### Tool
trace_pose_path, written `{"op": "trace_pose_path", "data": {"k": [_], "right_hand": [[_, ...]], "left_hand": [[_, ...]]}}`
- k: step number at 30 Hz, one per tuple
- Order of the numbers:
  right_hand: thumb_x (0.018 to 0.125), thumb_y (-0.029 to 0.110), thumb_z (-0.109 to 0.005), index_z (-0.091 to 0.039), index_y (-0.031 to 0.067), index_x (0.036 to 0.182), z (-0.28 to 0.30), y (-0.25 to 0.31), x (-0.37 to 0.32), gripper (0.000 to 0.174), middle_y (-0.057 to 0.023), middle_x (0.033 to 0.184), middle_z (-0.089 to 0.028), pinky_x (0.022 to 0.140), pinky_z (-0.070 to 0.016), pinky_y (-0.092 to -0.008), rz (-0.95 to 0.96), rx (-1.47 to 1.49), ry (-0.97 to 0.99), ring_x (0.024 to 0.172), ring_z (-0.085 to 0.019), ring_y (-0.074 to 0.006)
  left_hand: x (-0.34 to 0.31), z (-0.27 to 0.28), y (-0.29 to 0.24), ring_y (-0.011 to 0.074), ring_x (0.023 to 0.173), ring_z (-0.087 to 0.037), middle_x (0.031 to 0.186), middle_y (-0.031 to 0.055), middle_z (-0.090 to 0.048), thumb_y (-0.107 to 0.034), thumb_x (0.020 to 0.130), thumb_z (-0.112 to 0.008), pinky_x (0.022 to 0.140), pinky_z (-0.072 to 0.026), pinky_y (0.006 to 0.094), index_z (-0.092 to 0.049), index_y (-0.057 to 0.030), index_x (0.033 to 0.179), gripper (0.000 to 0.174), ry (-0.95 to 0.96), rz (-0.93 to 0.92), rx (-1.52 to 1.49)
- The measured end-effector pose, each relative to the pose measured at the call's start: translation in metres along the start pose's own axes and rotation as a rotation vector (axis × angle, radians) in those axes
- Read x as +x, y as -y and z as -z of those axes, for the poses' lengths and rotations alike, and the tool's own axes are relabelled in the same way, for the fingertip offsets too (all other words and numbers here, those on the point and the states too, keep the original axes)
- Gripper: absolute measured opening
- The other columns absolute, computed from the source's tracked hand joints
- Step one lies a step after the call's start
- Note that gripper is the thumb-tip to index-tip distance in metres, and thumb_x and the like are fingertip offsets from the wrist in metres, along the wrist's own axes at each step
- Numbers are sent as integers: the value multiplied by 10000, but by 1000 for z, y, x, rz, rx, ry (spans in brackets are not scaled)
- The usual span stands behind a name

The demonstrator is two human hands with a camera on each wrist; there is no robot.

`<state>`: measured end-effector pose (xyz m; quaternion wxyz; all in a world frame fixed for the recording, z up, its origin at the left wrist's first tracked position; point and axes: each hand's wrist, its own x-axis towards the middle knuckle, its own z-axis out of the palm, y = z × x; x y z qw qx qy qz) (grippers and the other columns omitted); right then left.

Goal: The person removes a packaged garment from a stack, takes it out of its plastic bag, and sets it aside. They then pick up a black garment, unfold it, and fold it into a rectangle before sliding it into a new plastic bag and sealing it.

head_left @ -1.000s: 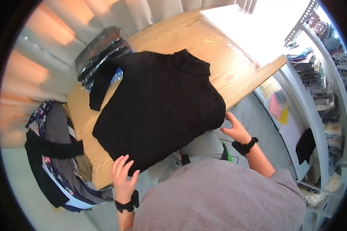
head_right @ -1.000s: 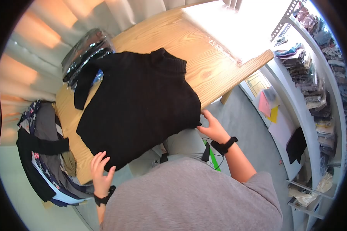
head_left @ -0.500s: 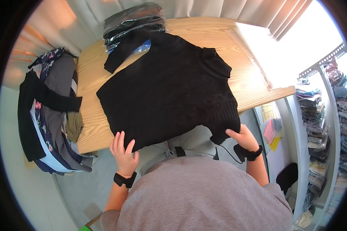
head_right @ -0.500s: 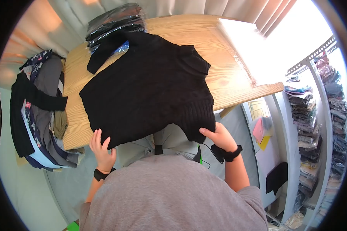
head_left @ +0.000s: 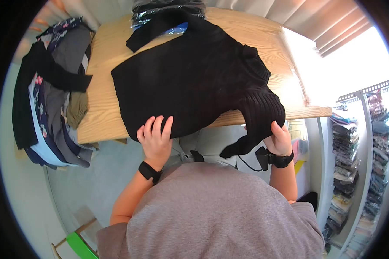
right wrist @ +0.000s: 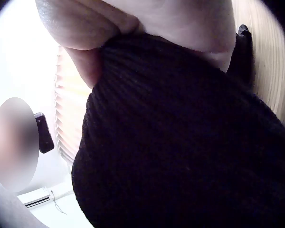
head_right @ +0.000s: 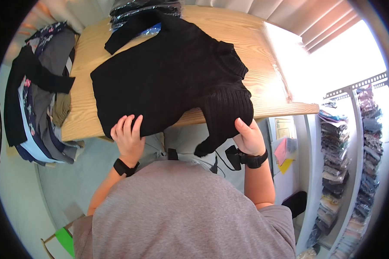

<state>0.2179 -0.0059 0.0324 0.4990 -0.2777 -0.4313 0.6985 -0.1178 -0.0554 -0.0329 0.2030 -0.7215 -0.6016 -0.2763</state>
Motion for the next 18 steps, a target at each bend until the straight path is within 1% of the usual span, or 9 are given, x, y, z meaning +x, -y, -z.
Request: {"op": "trace_pose_path", "data": {"k": [3, 4, 7, 8, 9, 12, 14, 17, 18], "right_hand": [[945, 303, -526, -387, -62, 1328, 8, 4, -4, 547, -201, 1248, -533, 935, -463, -477, 7, -13, -61, 1110, -560, -319], [932, 266, -554, -397, -70, 1322, 7, 9, -6, 538, -195, 1265, -526, 951, -457, -449, 4, 10, -70, 1126, -554, -304], [912, 214, -586, -415, -82, 1306, 10, 21, -17, 522, -185, 1295, -510, 960, -452, -408, -31, -93, -58, 1148, -544, -284], [878, 158, -637, -461, -79, 1272, 3, 27, -20, 493, -143, 1263, -548, 989, -410, -351, -69, -58, -59, 1154, -531, -215], [878, 158, -637, -461, -79, 1272, 1, 32, -21, 493, -143, 1263, -548, 989, -410, -351, -69, -56, -60, 1154, -531, -215], [856, 202, -672, -520, -76, 1207, -2, 47, -23, 473, -117, 1167, -604, 914, -449, -320, -201, -224, 75, 1047, -576, -179], [860, 197, -667, -518, -70, 1207, -12, 54, -12, 463, -112, 1159, -605, 907, -453, -316, -235, -184, 65, 1033, -579, -175], [895, 151, -611, -488, -40, 1245, -32, 60, 18, 416, -93, 1159, -598, 906, -467, -322, -245, -114, -19, 1023, -589, -182], [911, 141, -583, -480, -54, 1248, -44, 64, 34, 403, -121, 1168, -597, 912, -480, -335, -240, -83, -48, 1033, -599, -204]], "left_hand": [[4, 16, 11, 279, 1167, -476, 1204, 74, -533, 8, 582, -677, 946, -335, 437, -531, -132, 1173, 624, 84, 45, -242], [10, 29, 13, 277, 1125, -513, 1147, 82, -566, 34, 554, -639, 924, -371, 431, -574, -96, 1069, 535, 51, 43, -331], [0, 58, 37, 267, 1079, -538, 1076, 65, -585, 14, 538, -648, 859, -406, 429, -628, -80, 982, 454, 75, 15, -341], [-3, 67, 44, 266, 1063, -546, 1038, 61, -594, 11, 528, -645, 854, -414, 413, -643, -75, 946, 428, 105, 29, -327], [-4, 76, 52, 266, 1048, -554, 1000, 57, -602, 8, 518, -642, 849, -422, 398, -657, -71, 911, 402, 136, 42, -313], [-2, 90, 74, 276, 915, -606, 917, 80, -638, 36, 572, -621, 794, -461, 379, -658, -50, 950, 389, 180, 109, -402], [8, 100, 80, 291, 799, -632, 865, 118, -660, 36, 673, -618, 730, -488, 356, -652, -21, 951, 286, 205, 248, -529], [26, 99, 91, 282, 777, -627, 843, 124, -649, 11, 723, -632, 709, -480, 316, -646, -11, 943, 222, 232, 371, -555], [33, 97, 95, 250, 749, -620, 827, 119, -645, -22, 767, -646, 693, -468, 297, -637, 3, 943, 178, 252, 421, -561]]}}
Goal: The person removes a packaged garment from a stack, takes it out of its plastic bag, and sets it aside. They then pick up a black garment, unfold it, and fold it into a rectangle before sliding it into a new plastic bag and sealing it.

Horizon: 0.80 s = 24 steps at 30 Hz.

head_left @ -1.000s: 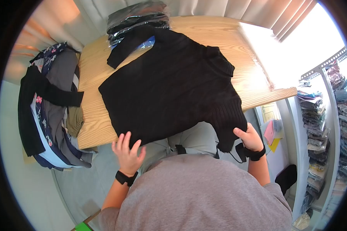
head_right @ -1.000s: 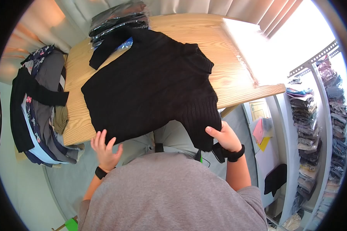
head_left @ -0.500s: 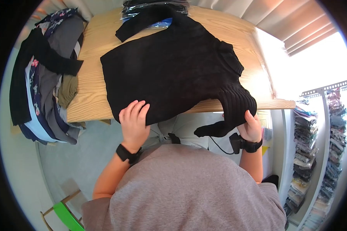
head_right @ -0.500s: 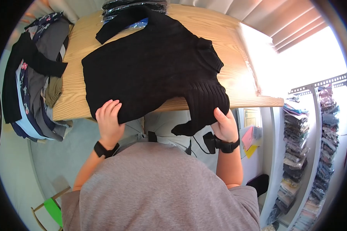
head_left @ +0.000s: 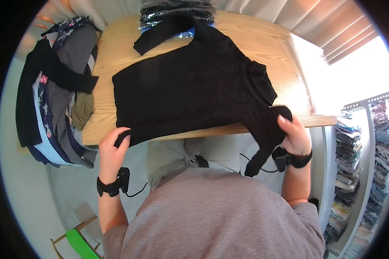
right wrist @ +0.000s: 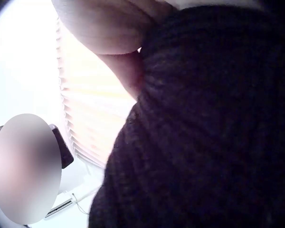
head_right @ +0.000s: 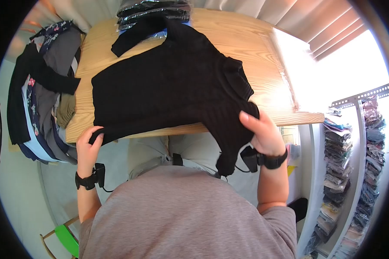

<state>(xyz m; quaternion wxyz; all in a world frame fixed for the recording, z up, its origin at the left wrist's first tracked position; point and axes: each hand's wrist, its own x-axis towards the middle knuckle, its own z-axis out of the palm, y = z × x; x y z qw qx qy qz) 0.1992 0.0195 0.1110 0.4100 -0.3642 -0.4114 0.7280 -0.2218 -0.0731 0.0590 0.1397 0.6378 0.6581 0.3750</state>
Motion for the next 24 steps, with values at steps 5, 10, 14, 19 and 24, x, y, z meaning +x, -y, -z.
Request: {"op": "trace_pose_path", "data": {"k": [5, 10, 14, 19, 24], "right_hand": [[939, 149, -553, -507, -53, 1227, -14, 10, 87, 355, -132, 1163, -611, 897, -505, -304, -69, 100, 47, 1026, -616, -189], [931, 154, -575, -469, -17, 1289, -11, -20, 116, 410, -41, 933, -602, 816, -485, -263, -220, -80, -91, 847, -594, -131], [873, 90, -635, -346, 16, 1391, -6, -29, 82, 598, -17, 918, -566, 814, -447, -244, -45, -324, -207, 861, -560, -103], [799, 11, -676, -400, 11, 1350, -14, -52, 58, 616, -29, 915, -553, 747, -464, -225, 105, -405, -161, 839, -545, -85], [841, -29, -627, -339, 18, 1388, -53, -56, 64, 620, -9, 919, -523, 774, -451, -201, 211, -309, -73, 864, -523, -65]], "left_hand": [[41, -5, 29, 204, 739, -598, 803, 97, -632, -119, 792, -693, 684, -459, 303, -610, 20, 915, 203, 25, 240, -85], [47, -11, 42, 221, 861, -590, 863, 103, -622, -200, 772, -738, 792, -444, 319, -580, 11, 939, 312, 17, 275, 92], [39, -15, 43, 251, 927, -564, 946, 128, -604, -210, 810, -703, 836, -432, 345, -574, -2, 992, 305, -89, 244, 141], [45, -21, -41, 215, 902, -569, 982, 102, -601, -160, 843, -654, 801, -450, 340, -574, -4, 1072, 289, 5, 41, -25], [72, -98, -76, 137, 944, -581, 1016, 74, -620, -269, 961, -530, 832, -465, 281, -538, 13, 1172, 353, 516, 187, -701]]}}
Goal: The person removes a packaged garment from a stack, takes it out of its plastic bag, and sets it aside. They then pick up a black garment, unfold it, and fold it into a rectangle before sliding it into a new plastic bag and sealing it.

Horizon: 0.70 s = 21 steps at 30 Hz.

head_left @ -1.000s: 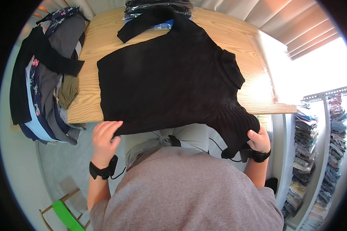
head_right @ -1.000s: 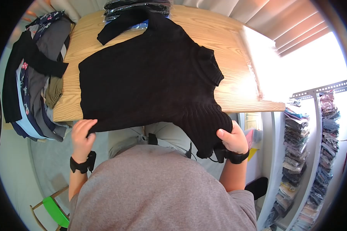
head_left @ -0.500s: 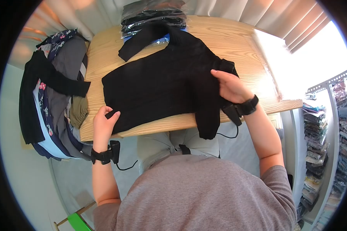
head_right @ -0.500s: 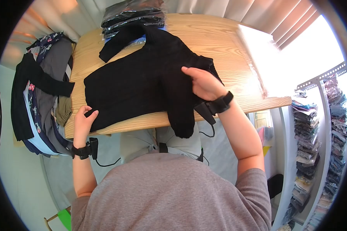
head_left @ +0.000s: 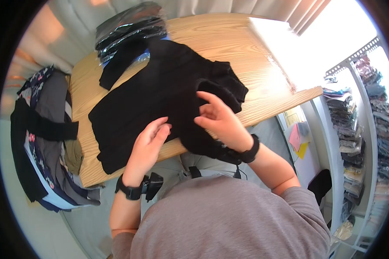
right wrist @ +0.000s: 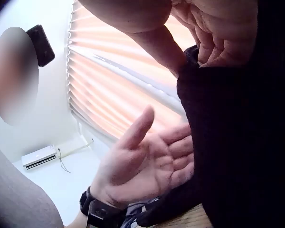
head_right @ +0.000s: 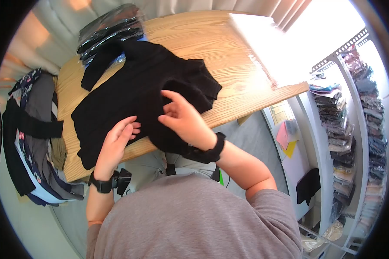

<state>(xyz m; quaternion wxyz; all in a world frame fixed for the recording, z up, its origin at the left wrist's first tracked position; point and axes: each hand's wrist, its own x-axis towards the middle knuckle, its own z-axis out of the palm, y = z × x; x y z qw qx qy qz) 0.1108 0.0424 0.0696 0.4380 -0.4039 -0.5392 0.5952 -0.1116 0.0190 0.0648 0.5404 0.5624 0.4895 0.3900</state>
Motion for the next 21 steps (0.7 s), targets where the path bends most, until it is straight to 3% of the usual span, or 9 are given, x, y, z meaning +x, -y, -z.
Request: {"op": "trace_pose_path", "data": {"k": [3, 5, 8, 9, 11, 13, 15, 17, 21], "right_hand": [[865, -23, -605, -308, 9, 1397, -2, -7, -1, 610, -59, 1023, -582, 836, -454, -231, -28, 112, 55, 936, -559, -97], [878, -15, -591, -380, 11, 1357, 15, 4, -7, 524, -76, 1066, -600, 869, -452, -243, 11, 113, 56, 974, -569, -111], [882, 28, -600, -536, 32, 1225, 63, 13, -10, 349, -55, 1043, -618, 868, -451, -244, 128, -124, -128, 1009, -559, -110], [841, 44, -641, -534, 46, 1226, 78, 19, -12, 400, -53, 1054, -624, 890, -443, -272, 185, -393, -156, 1016, -567, -125], [805, 58, -667, -550, 49, 1206, 95, 17, -13, 417, -60, 1078, -624, 917, -431, -309, 159, -632, -146, 1007, -579, -156], [798, 79, -679, -553, 43, 1196, 106, 2, -9, 418, -67, 1085, -622, 924, -427, -316, 173, -668, -140, 1004, -582, -171], [792, 99, -691, -557, 36, 1186, 113, -1, -7, 421, -75, 1091, -620, 931, -423, -322, 188, -700, -128, 1001, -585, -186], [853, 151, -645, -565, 24, 1163, 117, 6, -4, 344, -89, 1087, -613, 918, -427, -310, 140, -949, -28, 1015, -575, -197], [914, 197, -580, -594, 3, 1092, 134, -10, 10, 264, -101, 1088, -601, 902, -432, -301, 139, -821, 22, 1034, -561, -212]], "left_hand": [[26, -15, -7, 123, 918, -579, 986, 43, -609, -252, 960, -528, 812, -473, 288, -541, -11, 1155, 309, -8, 152, -239], [38, -14, -4, 113, 894, -575, 952, 19, -587, -235, 957, -532, 796, -477, 288, -547, -36, 1119, 257, -21, 180, -309], [45, -9, -3, 101, 885, -566, 908, -8, -552, -223, 946, -548, 775, -484, 271, -518, -54, 1135, 254, -33, 221, -458], [45, -13, -6, 101, 885, -566, 908, -8, -552, -223, 946, -548, 775, -484, 271, -518, -54, 1135, 254, -31, 224, -457], [45, -22, -11, 129, 954, -555, 980, 28, -555, -255, 918, -595, 795, -480, 291, -479, -49, 1176, 350, -14, 226, -248], [44, -30, -3, 153, 995, -549, 1102, 113, -568, -233, 856, -671, 818, -467, 293, -377, -14, 1269, 552, -11, 126, 145], [45, -35, -1, 166, 914, -582, 1027, 150, -581, -220, 810, -725, 790, -489, 295, -401, 11, 1237, 583, -19, 62, 241], [50, -33, 6, 157, 909, -583, 1008, 141, -588, -187, 822, -706, 791, -487, 287, -398, 9, 1242, 557, -18, 71, 169], [64, -27, -14, 119, 910, -550, 1003, 84, -576, -63, 898, -577, 805, -450, 243, -418, -10, 1254, 393, -150, -81, -209]]}}
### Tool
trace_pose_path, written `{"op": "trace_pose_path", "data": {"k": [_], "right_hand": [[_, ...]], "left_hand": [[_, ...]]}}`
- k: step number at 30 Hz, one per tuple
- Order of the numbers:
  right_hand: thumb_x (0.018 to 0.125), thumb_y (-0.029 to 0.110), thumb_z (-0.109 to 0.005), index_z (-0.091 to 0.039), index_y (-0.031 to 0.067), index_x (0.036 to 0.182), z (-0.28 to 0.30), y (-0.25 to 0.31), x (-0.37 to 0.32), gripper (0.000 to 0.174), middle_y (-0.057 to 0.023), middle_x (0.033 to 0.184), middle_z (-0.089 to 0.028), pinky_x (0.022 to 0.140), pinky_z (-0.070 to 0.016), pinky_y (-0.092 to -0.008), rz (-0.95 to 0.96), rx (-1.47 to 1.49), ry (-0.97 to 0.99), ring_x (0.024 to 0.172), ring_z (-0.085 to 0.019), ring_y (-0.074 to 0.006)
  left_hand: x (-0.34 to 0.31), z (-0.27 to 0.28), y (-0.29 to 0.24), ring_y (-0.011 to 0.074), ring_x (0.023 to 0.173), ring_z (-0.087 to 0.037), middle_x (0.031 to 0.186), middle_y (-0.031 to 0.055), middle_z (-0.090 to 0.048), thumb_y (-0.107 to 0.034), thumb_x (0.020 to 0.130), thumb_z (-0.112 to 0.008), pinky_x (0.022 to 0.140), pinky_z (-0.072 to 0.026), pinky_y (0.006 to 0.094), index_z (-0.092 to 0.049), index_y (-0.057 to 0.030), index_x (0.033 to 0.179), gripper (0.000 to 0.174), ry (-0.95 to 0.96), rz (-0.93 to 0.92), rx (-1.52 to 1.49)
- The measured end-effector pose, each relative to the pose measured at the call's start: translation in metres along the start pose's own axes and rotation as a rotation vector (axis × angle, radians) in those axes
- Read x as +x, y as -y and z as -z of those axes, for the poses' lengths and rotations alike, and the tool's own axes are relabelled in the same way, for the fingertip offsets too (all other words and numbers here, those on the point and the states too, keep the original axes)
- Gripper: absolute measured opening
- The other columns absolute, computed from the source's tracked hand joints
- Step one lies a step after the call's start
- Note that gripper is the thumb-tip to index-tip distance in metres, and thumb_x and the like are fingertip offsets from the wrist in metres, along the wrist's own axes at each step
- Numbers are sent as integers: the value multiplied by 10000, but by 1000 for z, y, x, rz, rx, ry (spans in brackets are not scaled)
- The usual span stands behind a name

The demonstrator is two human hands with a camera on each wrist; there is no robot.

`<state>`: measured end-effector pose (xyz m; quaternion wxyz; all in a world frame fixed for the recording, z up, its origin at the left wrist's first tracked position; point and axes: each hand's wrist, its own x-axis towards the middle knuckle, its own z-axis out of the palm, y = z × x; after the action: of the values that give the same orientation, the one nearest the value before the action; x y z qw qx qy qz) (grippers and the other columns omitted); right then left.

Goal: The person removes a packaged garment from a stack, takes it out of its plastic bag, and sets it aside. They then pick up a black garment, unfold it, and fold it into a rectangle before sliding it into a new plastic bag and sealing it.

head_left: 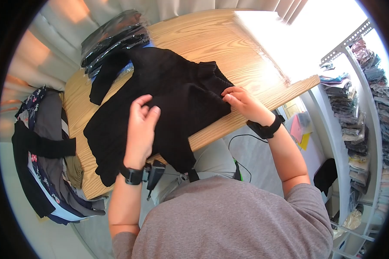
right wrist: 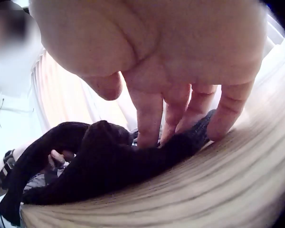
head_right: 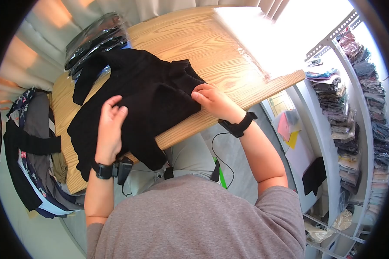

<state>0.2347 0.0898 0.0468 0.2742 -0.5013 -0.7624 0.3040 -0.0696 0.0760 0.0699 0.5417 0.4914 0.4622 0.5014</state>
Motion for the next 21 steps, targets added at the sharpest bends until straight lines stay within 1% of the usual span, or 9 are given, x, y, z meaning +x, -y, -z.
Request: {"op": "trace_pose_path", "data": {"k": [2, 3, 6, 8, 11, 13, 14, 18, 21], "right_hand": [[959, 213, -510, -619, -17, 1005, 0, -4, 2, 259, -111, 1103, -586, 884, -439, -302, -145, 329, 33, 1037, -548, -220], [959, 213, -510, -619, -17, 1005, 0, -3, 1, 259, -111, 1103, -586, 884, -439, -302, -147, 331, 36, 1037, -548, -220], [915, 224, -586, -624, -22, 965, -2, 4, 0, 254, -115, 1096, -582, 879, -441, -306, -17, 97, 50, 1021, -549, -240], [838, 204, -673, -618, -20, 948, -13, 9, -6, 256, -112, 1070, -583, 880, -440, -325, 89, -170, -113, 1007, -549, -269], [746, 176, -737, -612, -4, 898, -25, 8, -1, 267, -118, 1031, -589, 884, -437, -347, 9, -231, -190, 1005, -543, -296], [719, 185, -747, -620, 10, 860, -30, 1, 5, 257, -120, 1002, -597, 875, -429, -363, -21, -222, -207, 979, -529, -319], [693, 194, -758, -629, 25, 821, -31, 0, 7, 248, -121, 973, -605, 865, -421, -380, -49, -214, -226, 953, -516, -342], [685, 179, -764, -605, 32, 841, -32, 6, 8, 267, -128, 981, -599, 858, -419, -380, -118, -233, -206, 959, -520, -343], [679, 167, -767, -587, 40, 908, -30, 15, 11, 318, -137, 965, -598, 858, -424, -385, -158, -266, -207, 956, -521, -341]], "left_hand": [[18, 13, -1, 115, 951, -502, 1044, 88, -550, -116, 912, -575, 817, -416, 246, -441, -41, 1268, 387, -84, 45, 187], [25, 17, 3, 113, 947, -498, 1049, 91, -548, -142, 912, -580, 808, -417, 250, -440, -44, 1275, 401, -58, 95, 221], [26, 20, 4, 112, 926, -497, 1043, 91, -552, -187, 908, -595, 793, -416, 247, -438, -51, 1290, 434, -31, 182, 288], [23, 18, -3, 112, 910, -498, 1031, 87, -558, -207, 904, -604, 788, -415, 240, -436, -56, 1297, 453, -21, 226, 327], [19, 19, -2, 68, 843, -471, 993, 31, -571, -178, 918, -590, 779, -392, 212, -468, -65, 1279, 397, 11, 226, 374], [24, 22, 4, 60, 824, -466, 960, 14, -571, -136, 925, -572, 770, -388, 205, -487, -67, 1271, 363, 55, 39, 240], [25, 26, 2, 53, 833, -474, 933, 0, -565, -99, 927, -558, 786, -389, 205, -507, -62, 1257, 336, -43, -43, 274], [28, 49, -10, 81, 802, -504, 877, 11, -563, -77, 892, -588, 746, -422, 240, -551, -49, 1174, 286, -116, -54, 303], [-2, 38, -34, 154, 720, -541, 850, 62, -572, -71, 836, -617, 660, -452, 284, -624, -18, 966, 141, -50, -343, 824]]}}
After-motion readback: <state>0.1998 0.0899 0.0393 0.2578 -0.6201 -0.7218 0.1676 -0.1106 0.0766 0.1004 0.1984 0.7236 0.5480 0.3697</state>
